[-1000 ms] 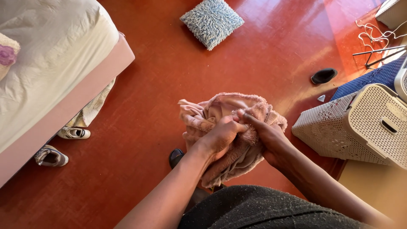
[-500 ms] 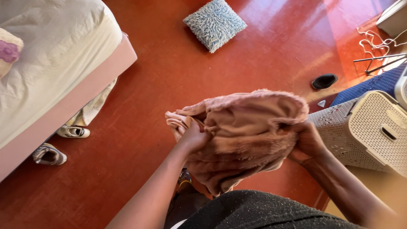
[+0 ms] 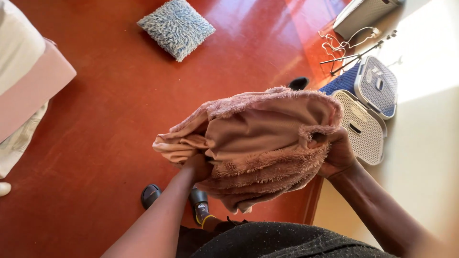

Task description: Folding various pieces of clothing and blankets and placing them in a wardrobe.

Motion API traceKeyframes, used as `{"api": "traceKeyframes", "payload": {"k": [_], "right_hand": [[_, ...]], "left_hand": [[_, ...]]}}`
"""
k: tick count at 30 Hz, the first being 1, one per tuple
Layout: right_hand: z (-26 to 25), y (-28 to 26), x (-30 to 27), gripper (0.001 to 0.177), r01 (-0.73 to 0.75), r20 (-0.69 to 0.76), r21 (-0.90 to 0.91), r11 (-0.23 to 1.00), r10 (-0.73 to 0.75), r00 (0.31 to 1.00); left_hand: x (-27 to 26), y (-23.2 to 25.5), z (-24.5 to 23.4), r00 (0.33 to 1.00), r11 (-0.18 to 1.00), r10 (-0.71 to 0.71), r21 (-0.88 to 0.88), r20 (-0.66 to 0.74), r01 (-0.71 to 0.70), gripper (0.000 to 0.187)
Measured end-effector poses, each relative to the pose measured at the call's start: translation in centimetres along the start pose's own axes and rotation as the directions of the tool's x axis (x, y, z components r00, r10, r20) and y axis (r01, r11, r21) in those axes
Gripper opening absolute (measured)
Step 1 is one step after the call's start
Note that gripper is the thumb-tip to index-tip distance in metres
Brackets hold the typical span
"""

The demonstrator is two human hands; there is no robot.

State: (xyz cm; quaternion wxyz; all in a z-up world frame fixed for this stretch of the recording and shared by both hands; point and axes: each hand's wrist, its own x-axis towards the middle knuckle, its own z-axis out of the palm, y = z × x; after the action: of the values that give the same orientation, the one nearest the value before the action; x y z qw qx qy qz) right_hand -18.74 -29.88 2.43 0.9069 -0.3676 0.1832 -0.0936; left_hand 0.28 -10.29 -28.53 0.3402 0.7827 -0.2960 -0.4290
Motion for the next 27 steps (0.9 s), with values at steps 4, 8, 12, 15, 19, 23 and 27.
{"api": "traceKeyframes", "payload": {"k": [4,8,12,15,19,23,27], "right_hand": [[-0.8,-1.0,-0.5,0.047,0.025,-0.139,-0.133,0.991,-0.044,0.989],[0.2,-0.7,-0.1,0.045,-0.015,-0.146,-0.187,0.982,-0.012,0.989],[-1.8,0.3,0.4,0.034,-0.041,-0.194,-0.226,0.973,-0.004,0.981],[3.1,1.7,1.1,0.048,-0.079,-0.309,-0.363,0.928,-0.040,0.950],[0.5,3.7,1.6,0.045,-0.061,-0.237,-0.343,0.937,-0.024,0.971],[3.1,5.1,2.1,0.047,-0.130,-0.297,-0.326,0.936,0.029,0.954],[3.0,6.9,3.2,0.045,-0.146,-0.259,-0.317,0.937,0.063,0.964]], "left_hand": [[-2.3,3.8,-2.3,1.000,0.921,-0.002,-0.389,-0.024,-0.007,0.034],[-2.4,2.8,-3.4,0.960,0.559,-0.234,-0.829,-0.151,0.006,0.027],[-8.3,6.1,-7.5,0.874,0.944,-0.318,-0.211,-0.368,0.255,0.024],[-10.4,5.7,-9.1,0.881,0.923,-0.178,0.236,-0.439,0.304,0.014],[-12.9,6.3,-11.6,0.887,0.833,-0.249,0.380,-0.390,0.401,0.033],[-10.6,0.6,-10.9,0.908,0.785,0.012,0.567,-0.419,0.251,0.025],[-15.4,6.6,-14.1,0.971,0.985,0.041,-0.156,-0.235,-0.079,0.038]]}}
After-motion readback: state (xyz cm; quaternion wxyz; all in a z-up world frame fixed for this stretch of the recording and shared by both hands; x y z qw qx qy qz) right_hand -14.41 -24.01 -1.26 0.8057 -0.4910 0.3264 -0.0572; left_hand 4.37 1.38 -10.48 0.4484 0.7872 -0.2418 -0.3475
